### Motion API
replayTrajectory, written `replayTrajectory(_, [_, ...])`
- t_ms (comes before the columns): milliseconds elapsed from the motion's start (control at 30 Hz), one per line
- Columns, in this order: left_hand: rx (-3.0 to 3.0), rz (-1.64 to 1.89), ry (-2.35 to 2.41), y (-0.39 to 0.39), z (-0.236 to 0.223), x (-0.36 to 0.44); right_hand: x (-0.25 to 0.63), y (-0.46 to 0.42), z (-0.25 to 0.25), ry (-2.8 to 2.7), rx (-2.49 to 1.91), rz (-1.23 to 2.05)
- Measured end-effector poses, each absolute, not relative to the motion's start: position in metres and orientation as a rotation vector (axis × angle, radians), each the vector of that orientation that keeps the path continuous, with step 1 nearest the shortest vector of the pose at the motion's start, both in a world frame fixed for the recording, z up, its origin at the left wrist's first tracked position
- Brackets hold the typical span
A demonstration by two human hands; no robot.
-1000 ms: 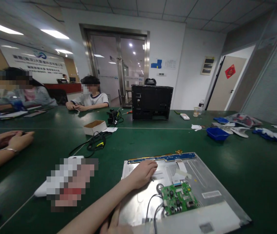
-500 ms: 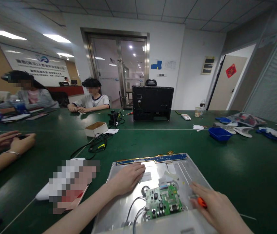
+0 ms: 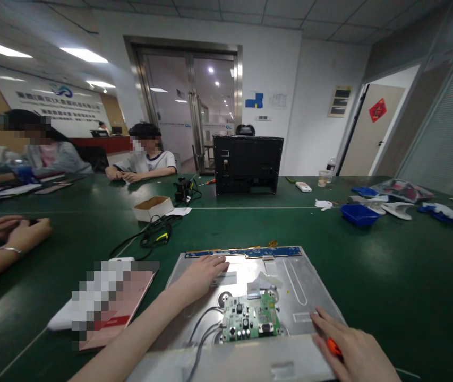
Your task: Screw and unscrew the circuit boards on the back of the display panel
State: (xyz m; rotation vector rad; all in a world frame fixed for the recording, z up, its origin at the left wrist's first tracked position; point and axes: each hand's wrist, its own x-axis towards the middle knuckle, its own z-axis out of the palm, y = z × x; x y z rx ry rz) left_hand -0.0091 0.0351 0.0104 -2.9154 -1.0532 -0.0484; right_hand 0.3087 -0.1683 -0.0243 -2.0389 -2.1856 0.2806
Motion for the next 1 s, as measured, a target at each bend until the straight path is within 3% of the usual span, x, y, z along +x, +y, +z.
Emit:
replayTrajectory(167, [-2.993, -0.135, -1.177, 0.028, 0.020, -0.007, 0.301, -0.148, -0.005, -2.194, -2.000, 0.237])
replayTrajectory(433, [-3.273, -0.335, -1.262, 0.016, 0.026, -0.019, 0.280, -0.073, 0.039, -2.336, -1.822, 0.680])
replayTrajectory(1000, [-3.195, -0.233, -1.364, 0.010, 0.026, -0.017, 0.290, -0.046, 0.028, -2.508, -1.523, 0.802])
